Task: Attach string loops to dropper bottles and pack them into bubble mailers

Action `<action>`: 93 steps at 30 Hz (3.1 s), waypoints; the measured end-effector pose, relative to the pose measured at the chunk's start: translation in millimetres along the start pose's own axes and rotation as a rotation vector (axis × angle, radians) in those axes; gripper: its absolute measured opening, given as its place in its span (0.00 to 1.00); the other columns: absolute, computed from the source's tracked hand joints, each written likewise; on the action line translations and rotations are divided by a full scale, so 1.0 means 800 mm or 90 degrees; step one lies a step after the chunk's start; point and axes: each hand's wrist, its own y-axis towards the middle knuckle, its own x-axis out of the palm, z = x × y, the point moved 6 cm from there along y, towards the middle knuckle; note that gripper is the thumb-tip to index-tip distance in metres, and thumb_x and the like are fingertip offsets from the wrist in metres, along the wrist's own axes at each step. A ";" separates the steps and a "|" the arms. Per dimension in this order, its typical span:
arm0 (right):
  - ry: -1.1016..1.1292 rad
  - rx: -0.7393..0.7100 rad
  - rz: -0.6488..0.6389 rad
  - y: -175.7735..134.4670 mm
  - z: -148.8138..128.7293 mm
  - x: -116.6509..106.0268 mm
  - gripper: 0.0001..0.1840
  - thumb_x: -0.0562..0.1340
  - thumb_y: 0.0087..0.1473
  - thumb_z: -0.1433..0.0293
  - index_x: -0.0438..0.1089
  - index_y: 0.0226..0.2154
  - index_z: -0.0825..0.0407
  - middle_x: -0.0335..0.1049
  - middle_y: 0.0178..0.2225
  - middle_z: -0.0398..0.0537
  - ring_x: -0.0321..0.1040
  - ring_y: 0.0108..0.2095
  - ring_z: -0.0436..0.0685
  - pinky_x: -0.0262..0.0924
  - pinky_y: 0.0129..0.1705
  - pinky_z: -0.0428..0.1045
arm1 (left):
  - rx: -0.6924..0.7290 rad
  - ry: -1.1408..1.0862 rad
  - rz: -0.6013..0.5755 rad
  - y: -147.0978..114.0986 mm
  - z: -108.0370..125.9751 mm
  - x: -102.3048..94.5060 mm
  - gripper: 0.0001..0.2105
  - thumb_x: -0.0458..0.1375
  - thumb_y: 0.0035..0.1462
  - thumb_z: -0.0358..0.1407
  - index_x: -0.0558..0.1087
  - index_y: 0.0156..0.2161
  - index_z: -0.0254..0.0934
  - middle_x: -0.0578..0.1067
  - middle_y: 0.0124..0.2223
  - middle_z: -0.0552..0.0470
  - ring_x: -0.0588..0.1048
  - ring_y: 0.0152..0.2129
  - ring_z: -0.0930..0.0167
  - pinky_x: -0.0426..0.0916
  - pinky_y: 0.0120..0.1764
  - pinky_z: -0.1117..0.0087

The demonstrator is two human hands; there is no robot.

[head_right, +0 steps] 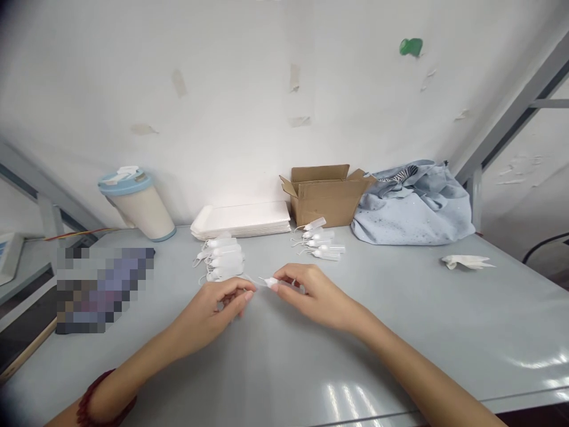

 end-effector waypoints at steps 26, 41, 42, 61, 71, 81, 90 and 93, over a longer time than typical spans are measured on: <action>0.195 0.077 0.071 0.001 0.012 0.003 0.14 0.55 0.58 0.62 0.70 0.29 0.52 0.63 0.25 0.42 0.61 0.27 0.50 0.57 0.30 0.46 | -0.047 -0.128 0.051 -0.001 -0.004 -0.010 0.12 0.47 0.61 0.42 0.70 0.36 0.38 0.70 0.27 0.56 0.66 0.20 0.76 0.61 0.25 0.74; 0.229 0.071 0.023 -0.002 0.007 0.015 0.13 0.55 0.59 0.62 0.70 0.31 0.52 0.65 0.26 0.42 0.61 0.27 0.49 0.56 0.31 0.45 | -0.023 -0.115 0.013 -0.004 0.004 0.004 0.12 0.48 0.62 0.40 0.70 0.35 0.37 0.69 0.28 0.57 0.66 0.20 0.77 0.60 0.25 0.75; 0.233 0.072 0.022 -0.002 0.007 0.015 0.13 0.55 0.59 0.62 0.71 0.31 0.52 0.65 0.25 0.41 0.61 0.27 0.49 0.55 0.31 0.45 | -0.021 -0.114 0.015 -0.004 0.005 0.003 0.12 0.48 0.62 0.40 0.70 0.35 0.37 0.70 0.28 0.57 0.66 0.20 0.77 0.60 0.25 0.75; 0.264 0.078 0.010 -0.002 0.008 0.018 0.15 0.55 0.59 0.60 0.70 0.31 0.52 0.65 0.26 0.42 0.61 0.28 0.48 0.55 0.32 0.45 | -0.014 -0.147 0.023 -0.005 0.003 0.001 0.12 0.47 0.62 0.40 0.69 0.33 0.37 0.69 0.28 0.57 0.65 0.20 0.78 0.60 0.26 0.75; 0.190 0.069 -0.002 0.000 0.002 0.021 0.14 0.54 0.60 0.63 0.70 0.31 0.53 0.66 0.26 0.41 0.60 0.28 0.49 0.52 0.31 0.45 | -0.008 -0.118 0.026 -0.006 0.005 0.002 0.13 0.48 0.61 0.39 0.70 0.31 0.36 0.68 0.28 0.56 0.65 0.19 0.77 0.60 0.25 0.75; 0.210 0.068 -0.036 -0.004 0.003 0.035 0.10 0.55 0.59 0.62 0.65 0.35 0.52 0.60 0.22 0.38 0.57 0.24 0.48 0.50 0.27 0.44 | -0.011 -0.092 -0.001 -0.009 0.007 0.008 0.12 0.48 0.60 0.38 0.70 0.31 0.36 0.69 0.26 0.56 0.65 0.19 0.77 0.59 0.23 0.76; 0.191 0.034 -0.055 -0.005 -0.002 0.039 0.11 0.52 0.61 0.63 0.64 0.36 0.52 0.60 0.22 0.37 0.55 0.23 0.47 0.50 0.25 0.43 | -0.034 -0.092 -0.052 -0.013 0.009 0.015 0.12 0.47 0.61 0.38 0.68 0.30 0.36 0.70 0.24 0.57 0.65 0.16 0.78 0.56 0.20 0.77; 0.181 0.031 -0.063 -0.005 -0.002 0.038 0.12 0.51 0.61 0.61 0.63 0.38 0.51 0.62 0.23 0.39 0.58 0.24 0.48 0.53 0.27 0.44 | -0.021 -0.070 -0.064 -0.011 0.010 0.011 0.12 0.47 0.61 0.38 0.69 0.31 0.37 0.70 0.24 0.57 0.66 0.17 0.77 0.58 0.21 0.77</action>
